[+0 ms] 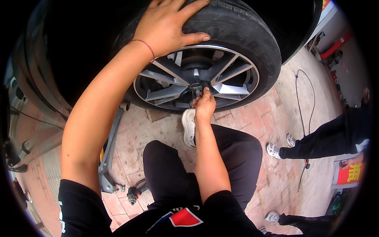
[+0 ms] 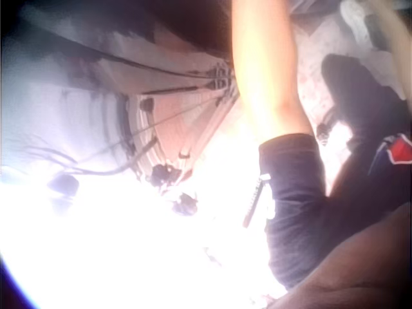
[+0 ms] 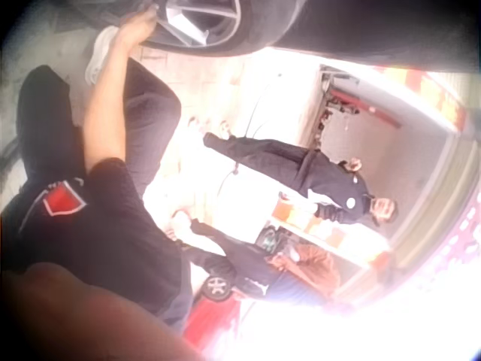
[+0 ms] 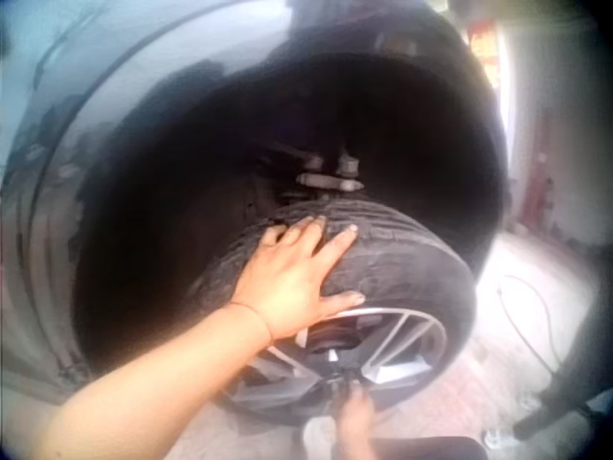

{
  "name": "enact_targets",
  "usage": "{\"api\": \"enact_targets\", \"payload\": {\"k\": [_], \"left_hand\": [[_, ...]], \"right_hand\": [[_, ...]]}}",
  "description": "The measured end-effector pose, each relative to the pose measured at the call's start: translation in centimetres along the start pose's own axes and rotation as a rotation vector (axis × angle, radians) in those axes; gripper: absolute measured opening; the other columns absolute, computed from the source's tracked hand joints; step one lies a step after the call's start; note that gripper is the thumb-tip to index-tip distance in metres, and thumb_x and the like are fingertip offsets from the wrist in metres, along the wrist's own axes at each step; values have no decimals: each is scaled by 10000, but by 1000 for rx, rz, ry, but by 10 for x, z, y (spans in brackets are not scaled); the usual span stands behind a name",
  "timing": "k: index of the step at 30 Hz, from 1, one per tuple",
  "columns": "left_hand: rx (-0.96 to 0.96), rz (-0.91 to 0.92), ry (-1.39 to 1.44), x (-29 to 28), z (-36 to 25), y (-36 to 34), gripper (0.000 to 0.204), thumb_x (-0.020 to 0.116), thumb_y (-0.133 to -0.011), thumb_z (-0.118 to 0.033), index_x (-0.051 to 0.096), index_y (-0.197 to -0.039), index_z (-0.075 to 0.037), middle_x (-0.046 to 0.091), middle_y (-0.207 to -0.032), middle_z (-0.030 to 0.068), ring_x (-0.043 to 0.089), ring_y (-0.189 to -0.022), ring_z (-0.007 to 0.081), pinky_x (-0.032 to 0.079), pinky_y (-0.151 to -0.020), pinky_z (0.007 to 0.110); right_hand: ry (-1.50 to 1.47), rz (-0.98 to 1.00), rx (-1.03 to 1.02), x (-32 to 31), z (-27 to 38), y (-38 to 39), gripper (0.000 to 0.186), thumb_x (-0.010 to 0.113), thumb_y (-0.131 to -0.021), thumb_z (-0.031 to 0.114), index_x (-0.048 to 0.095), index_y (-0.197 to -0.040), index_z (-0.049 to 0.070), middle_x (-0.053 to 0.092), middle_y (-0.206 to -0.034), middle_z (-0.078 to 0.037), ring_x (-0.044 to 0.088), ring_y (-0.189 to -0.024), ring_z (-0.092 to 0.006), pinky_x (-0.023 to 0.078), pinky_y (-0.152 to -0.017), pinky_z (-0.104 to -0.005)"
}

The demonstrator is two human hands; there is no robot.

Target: The person wipes a car wheel with a cloth, then carries the tire to a vehicle and mounts it onto the hub. They secure the wheel by hand-tightening lug nuts and then use a torque wrench to tighten them further.

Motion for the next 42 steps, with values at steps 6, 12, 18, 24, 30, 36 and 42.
{"api": "enact_targets", "payload": {"k": [6,12,18,24,30,36,42], "left_hand": [[1,-3,5,3,1,-2,796,658,-873,-609,475,-1502,-156,498,-1475,232,471,-1371,363,345,-1142,473],[-223,-333,65,-22,44,53,562,598,-962,-528,589,-1407,-185,570,-1385,160,537,-1278,357,357,-1123,515],[-1037,-490,349,29,136,242,577,369,-1095,-455,551,-1414,-11,570,-1372,225,544,-1287,374,397,-1109,398],[-1331,-631,733,84,173,323,618,316,-1091,-449,633,-1283,45,676,-1261,168,633,-1124,258,466,-1015,342],[-1197,-540,504,80,178,312,643,279,-1084,-427,622,-1280,80,672,-1257,179,635,-1112,274,480,-1005,367],[-1178,-592,523,77,178,314,607,291,-1075,-384,635,-1236,89,678,-1220,214,638,-1085,300,471,-997,376],[-1162,-502,300,66,179,308,542,310,-1076,-313,609,-1225,114,652,-1227,293,610,-1146,407,438,-1031,399]], "right_hand": [[-642,401,399,33,-30,10,445,476,-1042,479,588,-907,70,586,-720,-38,564,-613,-176,533,-643,-392],[-136,-360,-169,-97,88,8,356,505,-1021,284,521,-1194,-26,616,-1074,-115,615,-887,-192,534,-727,-322],[179,-465,-564,-187,249,-91,437,499,-1016,317,537,-1285,-26,644,-1223,-129,639,-1073,-244,506,-923,-395],[-326,-197,-280,-203,151,-212,509,404,-1046,410,534,-1401,69,626,-1374,-91,594,-1250,-273,474,-1077,-418],[-440,-270,-260,-208,145,-213,463,387,-1027,348,620,-1304,59,697,-1247,-114,657,-1155,-299,519,-1031,-431],[-495,-240,-255,-211,139,-226,434,437,-987,359,650,-1142,14,713,-1160,-121,664,-1074,-285,508,-974,-412],[6,-469,-275,-228,169,-192,446,461,-1020,382,662,-1149,5,702,-1182,-150,647,-1117,-261,470,-998,-391]]}}
Point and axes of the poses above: each hand's wrist, its own y-axis away from the middle knuckle, its own x-axis out of the palm, z = x × y, the point moved 10 cm from there along -y, towards the middle knuckle
